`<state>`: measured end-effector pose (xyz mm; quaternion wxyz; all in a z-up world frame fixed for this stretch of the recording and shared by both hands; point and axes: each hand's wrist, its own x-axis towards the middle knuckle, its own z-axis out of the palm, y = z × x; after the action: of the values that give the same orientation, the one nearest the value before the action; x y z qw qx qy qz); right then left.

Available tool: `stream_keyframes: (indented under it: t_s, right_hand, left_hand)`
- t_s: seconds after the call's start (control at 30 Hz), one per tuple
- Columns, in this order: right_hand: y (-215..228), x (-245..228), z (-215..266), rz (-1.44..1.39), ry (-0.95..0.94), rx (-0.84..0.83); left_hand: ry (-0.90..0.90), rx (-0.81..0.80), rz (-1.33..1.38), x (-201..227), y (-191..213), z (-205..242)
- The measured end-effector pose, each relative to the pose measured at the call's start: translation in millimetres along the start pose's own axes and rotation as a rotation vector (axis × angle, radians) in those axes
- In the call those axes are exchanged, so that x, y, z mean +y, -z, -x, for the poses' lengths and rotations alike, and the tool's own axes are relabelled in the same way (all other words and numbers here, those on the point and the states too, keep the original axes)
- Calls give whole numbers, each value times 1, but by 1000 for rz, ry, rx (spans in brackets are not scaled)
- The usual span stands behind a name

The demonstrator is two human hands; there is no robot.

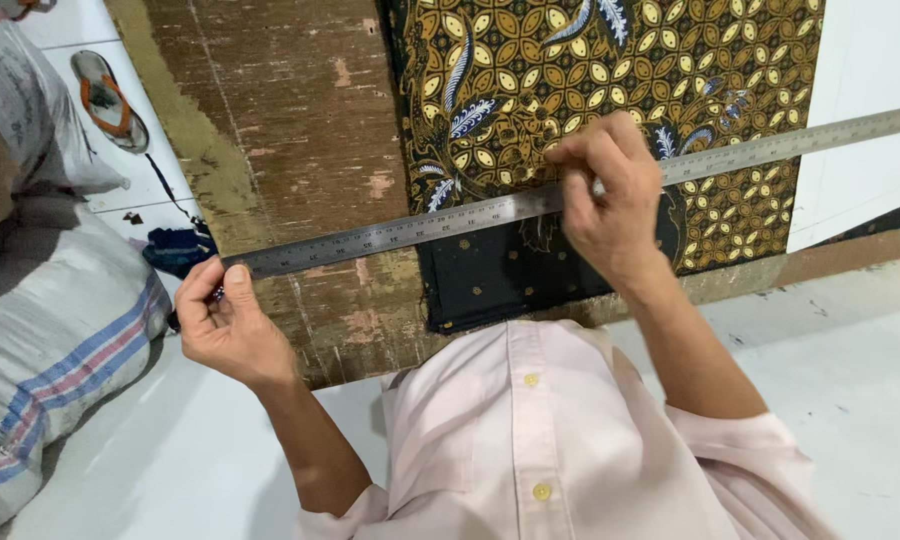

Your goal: The person measures a patterned fabric on a table using a metal ruler and marks it with chalk. They then place a paper pattern on the fabric and trace its outline with chalk.

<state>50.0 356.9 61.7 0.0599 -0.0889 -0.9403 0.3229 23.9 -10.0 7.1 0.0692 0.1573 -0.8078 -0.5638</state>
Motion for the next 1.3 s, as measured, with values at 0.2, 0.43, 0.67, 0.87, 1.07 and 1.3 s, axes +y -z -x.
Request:
stream_keyframes:
  t_s: [0.2,0.43,0.67,0.87,1.07,1.3]
  right_hand:
    - [45,52,36,401,230,-100]
    - [72,84,37,543,348,-185]
    - [93,96,3,316,403,-129]
    - [100,125,-88,350,427,-87]
    - [82,141,-191,412,476,4]
    - [73,154,-214,420,406,18]
  left_hand:
    - [-59,-14,166,11,10,-4]
    - [219,-11,585,40,26,-10]
    - [233,-71,614,56,2,-66]
    - [75,-147,376,50,-62,-172]
    - [-272,-91,28,53,-140,-269]
    - [-301,-62,-105,56,-161,-282]
